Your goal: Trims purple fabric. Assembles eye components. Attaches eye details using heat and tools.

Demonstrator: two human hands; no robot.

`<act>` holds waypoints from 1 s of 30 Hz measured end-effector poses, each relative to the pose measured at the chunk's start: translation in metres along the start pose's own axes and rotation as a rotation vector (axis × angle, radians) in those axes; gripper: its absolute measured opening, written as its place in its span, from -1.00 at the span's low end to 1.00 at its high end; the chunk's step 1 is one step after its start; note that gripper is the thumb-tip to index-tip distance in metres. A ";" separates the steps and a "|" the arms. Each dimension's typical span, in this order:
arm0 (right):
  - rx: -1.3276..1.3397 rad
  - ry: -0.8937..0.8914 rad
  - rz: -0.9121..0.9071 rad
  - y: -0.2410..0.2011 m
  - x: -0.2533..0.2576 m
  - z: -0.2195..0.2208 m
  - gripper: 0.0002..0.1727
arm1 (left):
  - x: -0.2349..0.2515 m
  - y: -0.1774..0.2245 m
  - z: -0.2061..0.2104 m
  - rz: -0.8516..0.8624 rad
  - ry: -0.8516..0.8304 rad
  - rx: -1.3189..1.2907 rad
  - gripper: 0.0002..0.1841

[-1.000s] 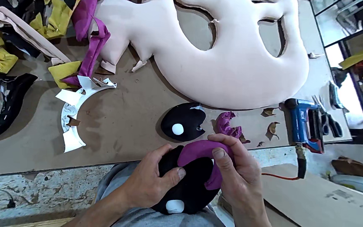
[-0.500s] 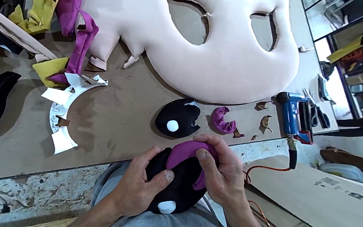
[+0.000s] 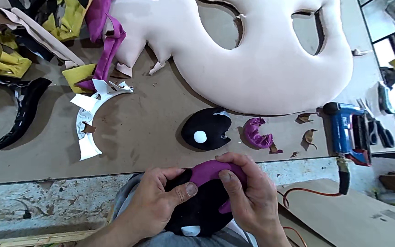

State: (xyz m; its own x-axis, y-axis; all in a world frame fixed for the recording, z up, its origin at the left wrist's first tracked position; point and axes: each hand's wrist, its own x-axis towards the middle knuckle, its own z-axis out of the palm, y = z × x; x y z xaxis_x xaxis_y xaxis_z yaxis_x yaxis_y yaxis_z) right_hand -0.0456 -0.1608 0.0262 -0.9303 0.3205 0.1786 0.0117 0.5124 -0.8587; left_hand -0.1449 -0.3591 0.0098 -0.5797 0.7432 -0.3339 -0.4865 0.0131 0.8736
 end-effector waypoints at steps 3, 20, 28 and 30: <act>-0.011 -0.005 -0.009 0.002 -0.002 0.002 -0.68 | -0.004 -0.006 0.003 0.067 0.046 0.093 -0.76; 0.086 -0.105 0.043 0.016 0.005 0.011 -0.71 | -0.007 -0.018 -0.006 0.144 0.003 0.401 -0.55; 0.585 -0.274 0.366 0.015 -0.027 -0.024 -0.51 | -0.009 -0.023 -0.008 0.237 0.115 0.386 -0.55; 0.567 -0.238 0.418 0.011 -0.034 -0.022 -0.62 | -0.009 -0.025 -0.007 0.240 0.098 0.384 -0.55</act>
State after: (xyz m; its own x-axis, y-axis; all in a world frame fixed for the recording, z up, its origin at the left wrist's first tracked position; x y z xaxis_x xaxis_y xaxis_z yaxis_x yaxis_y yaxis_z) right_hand -0.0058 -0.1487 0.0212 -0.9447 0.1846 -0.2712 0.2511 -0.1252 -0.9598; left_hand -0.1323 -0.3709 -0.0118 -0.7146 0.6889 -0.1216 -0.0638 0.1089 0.9920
